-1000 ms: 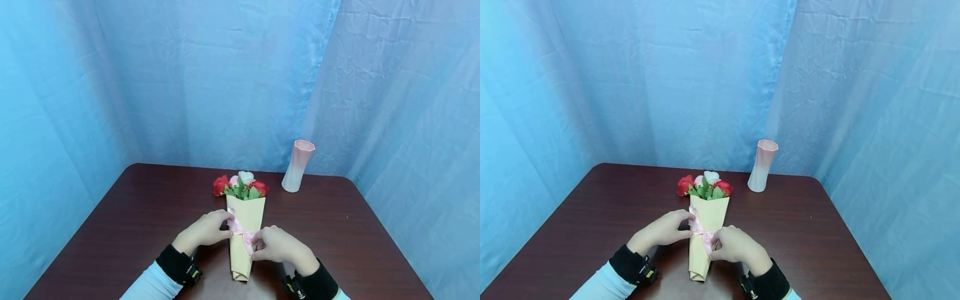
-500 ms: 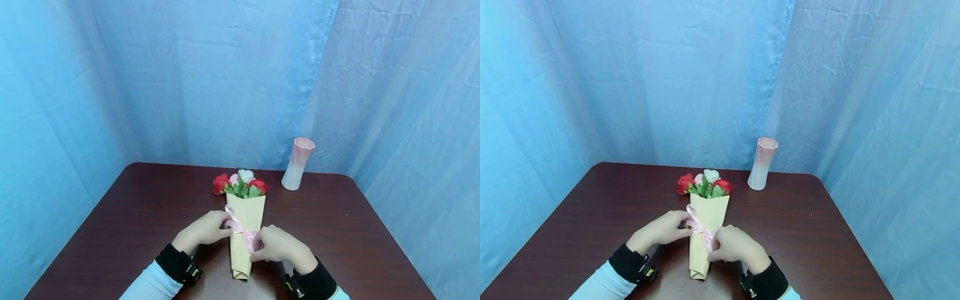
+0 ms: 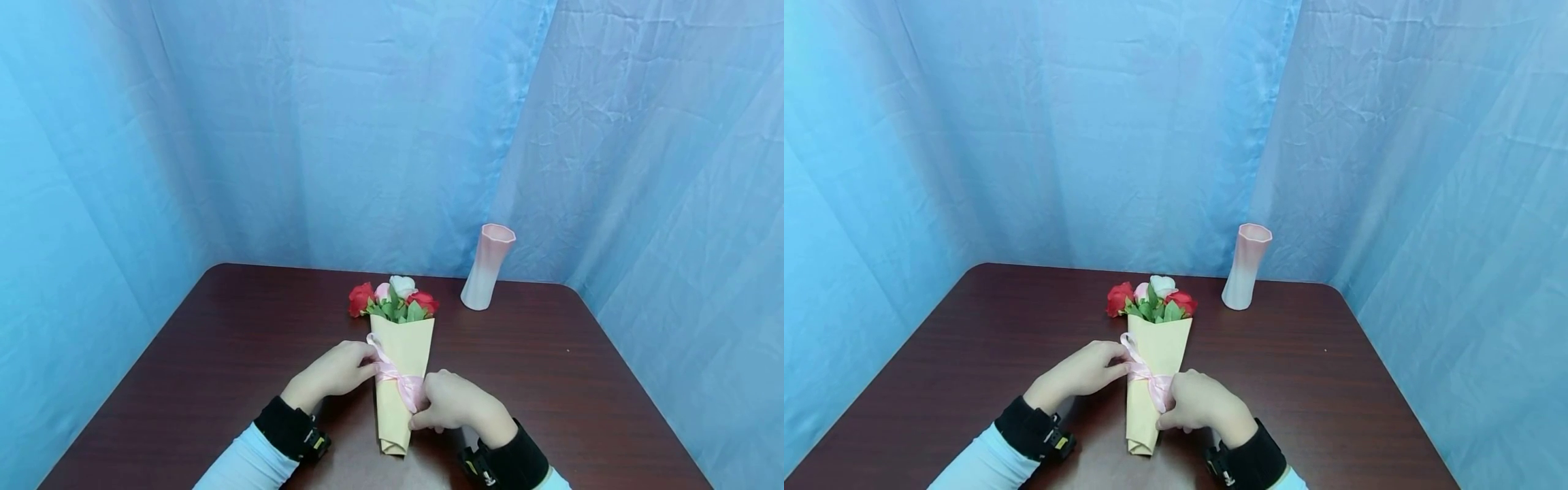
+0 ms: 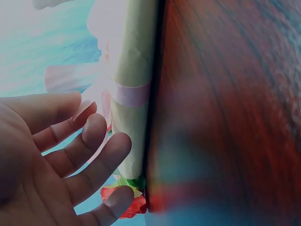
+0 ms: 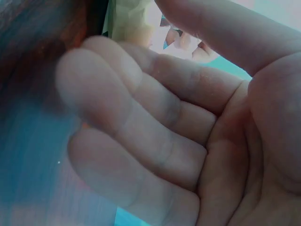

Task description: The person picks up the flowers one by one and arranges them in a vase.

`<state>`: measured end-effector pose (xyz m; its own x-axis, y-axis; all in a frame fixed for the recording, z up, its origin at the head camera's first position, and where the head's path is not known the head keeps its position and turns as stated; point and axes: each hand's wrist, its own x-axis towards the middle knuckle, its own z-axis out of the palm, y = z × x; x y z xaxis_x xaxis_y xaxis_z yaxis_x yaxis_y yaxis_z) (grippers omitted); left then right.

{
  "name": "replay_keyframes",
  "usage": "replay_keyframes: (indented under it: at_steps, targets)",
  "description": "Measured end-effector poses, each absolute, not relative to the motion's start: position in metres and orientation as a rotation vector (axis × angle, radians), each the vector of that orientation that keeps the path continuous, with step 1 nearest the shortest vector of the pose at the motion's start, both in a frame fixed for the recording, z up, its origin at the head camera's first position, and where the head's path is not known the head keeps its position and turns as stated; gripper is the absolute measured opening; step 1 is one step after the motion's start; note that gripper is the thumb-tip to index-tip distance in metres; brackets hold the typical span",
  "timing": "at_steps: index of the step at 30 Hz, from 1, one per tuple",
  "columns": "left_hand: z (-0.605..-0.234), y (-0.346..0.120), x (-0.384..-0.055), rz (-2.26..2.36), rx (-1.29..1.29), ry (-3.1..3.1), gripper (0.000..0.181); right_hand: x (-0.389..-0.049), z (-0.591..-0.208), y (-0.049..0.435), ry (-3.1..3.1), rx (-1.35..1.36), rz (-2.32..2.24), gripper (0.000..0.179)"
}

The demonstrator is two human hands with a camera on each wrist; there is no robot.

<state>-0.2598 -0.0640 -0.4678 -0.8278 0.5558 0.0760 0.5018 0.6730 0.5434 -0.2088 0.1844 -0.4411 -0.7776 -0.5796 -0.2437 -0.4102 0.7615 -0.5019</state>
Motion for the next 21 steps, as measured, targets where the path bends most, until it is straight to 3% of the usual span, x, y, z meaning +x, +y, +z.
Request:
replay_keyframes:
  at_steps: [13,21]
  targets:
    - [-0.4662,-0.0623,-0.2579,0.851,0.868,2.78,0.017,-0.2114,-0.4479,0.1799,2.716,-0.77,-0.588,0.053]
    - [-0.4668,-0.063,-0.2583,0.841,0.891,2.791,0.02,-0.2098,-0.45,0.1763,2.777,-0.775,-0.541,0.05]
